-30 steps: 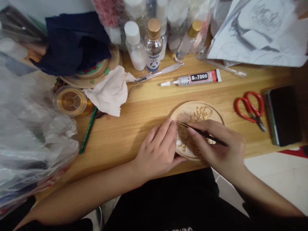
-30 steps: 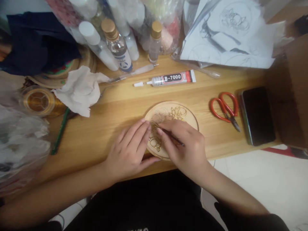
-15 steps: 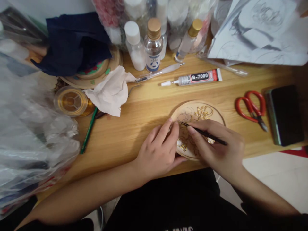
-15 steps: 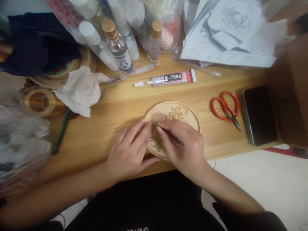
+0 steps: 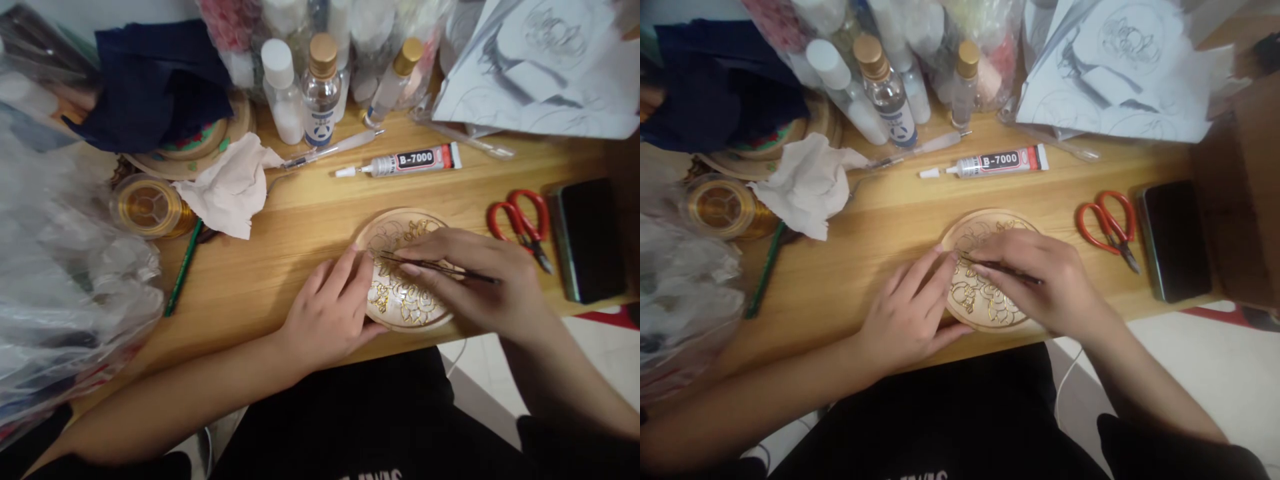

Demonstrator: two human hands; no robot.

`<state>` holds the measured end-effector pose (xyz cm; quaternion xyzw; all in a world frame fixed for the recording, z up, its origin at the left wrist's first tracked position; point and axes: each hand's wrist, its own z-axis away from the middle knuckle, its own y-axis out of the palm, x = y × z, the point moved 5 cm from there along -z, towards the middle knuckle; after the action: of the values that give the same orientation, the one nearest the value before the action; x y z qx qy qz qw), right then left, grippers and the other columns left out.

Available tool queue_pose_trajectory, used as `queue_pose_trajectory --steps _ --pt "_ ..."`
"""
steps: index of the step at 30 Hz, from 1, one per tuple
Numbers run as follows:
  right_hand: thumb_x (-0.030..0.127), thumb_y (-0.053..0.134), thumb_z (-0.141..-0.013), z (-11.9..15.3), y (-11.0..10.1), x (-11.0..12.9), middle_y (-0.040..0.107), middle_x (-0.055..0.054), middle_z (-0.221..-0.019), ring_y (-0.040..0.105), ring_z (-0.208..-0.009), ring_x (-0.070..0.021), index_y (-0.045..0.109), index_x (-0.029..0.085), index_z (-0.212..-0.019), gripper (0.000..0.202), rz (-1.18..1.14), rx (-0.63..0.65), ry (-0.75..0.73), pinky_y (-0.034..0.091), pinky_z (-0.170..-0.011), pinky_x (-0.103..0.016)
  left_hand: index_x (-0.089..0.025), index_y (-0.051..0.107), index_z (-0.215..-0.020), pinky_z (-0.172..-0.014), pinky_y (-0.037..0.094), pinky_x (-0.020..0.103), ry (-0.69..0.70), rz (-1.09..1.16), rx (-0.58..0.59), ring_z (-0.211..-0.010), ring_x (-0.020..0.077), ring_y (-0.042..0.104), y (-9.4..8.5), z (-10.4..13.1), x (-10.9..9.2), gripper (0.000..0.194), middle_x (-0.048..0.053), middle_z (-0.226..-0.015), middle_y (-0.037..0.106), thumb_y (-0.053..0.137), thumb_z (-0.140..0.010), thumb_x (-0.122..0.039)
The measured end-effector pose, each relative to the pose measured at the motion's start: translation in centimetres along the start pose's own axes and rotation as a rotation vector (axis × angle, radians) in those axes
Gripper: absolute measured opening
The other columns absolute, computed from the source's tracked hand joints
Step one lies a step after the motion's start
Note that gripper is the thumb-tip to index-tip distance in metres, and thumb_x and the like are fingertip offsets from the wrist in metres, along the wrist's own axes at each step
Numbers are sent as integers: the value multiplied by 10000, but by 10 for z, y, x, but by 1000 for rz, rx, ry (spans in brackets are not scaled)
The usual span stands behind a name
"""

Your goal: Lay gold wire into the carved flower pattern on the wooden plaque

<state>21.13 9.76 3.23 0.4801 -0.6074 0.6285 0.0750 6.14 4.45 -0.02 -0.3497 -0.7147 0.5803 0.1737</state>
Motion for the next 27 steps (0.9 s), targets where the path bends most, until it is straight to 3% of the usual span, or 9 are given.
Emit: queue_pose_trajectory --steps 2,5,10,19,27 --pt "194 649 -859 -8 -4 -8 738 3 -970 707 -889 -164 668 294 -1053 219 -72 146 -23 580 -761 -296 -57 679 -1118 -916 466 383 -5 -2 4 -1226 311 529 0 0 0 594 145 -1290 616 417 -960 -566" --pt "234 658 -859 -20 -8 -18 737 13 -952 708 -887 -164 691 305 -1008 169 -143 264 -37 583 -781 -290 -51 670 -1130 -914 465 380 -7 -4 3 -1224 310 530 0 -1 0 601 150 -1288 615 403 -965 -564" --pt "226 653 -869 -35 -5 -27 737 20 -1007 701 -889 -100 690 260 -1019 159 -225 450 -68 574 -783 -184 -32 663 -1135 -906 471 384 -2 2 2 -1217 311 539 0 -1 0 610 150 -1276 624 399 -970 -557" --pt "243 618 -878 -63 -3 -40 749 20 -929 702 -824 -71 706 194 -1006 163 -288 669 -88 556 -706 -122 -52 660 -1152 -900 476 359 -29 2 -3 -1215 278 551 0 -2 1 636 123 -1273 636 333 -987 -572" --pt "294 584 -897 -75 1 -40 728 64 -940 680 -840 -76 706 247 -1033 189 -198 775 -191 543 -695 -168 -34 648 -1157 -887 471 361 -20 18 6 -1227 297 541 1 -2 2 624 141 -1276 629 357 -986 -559"
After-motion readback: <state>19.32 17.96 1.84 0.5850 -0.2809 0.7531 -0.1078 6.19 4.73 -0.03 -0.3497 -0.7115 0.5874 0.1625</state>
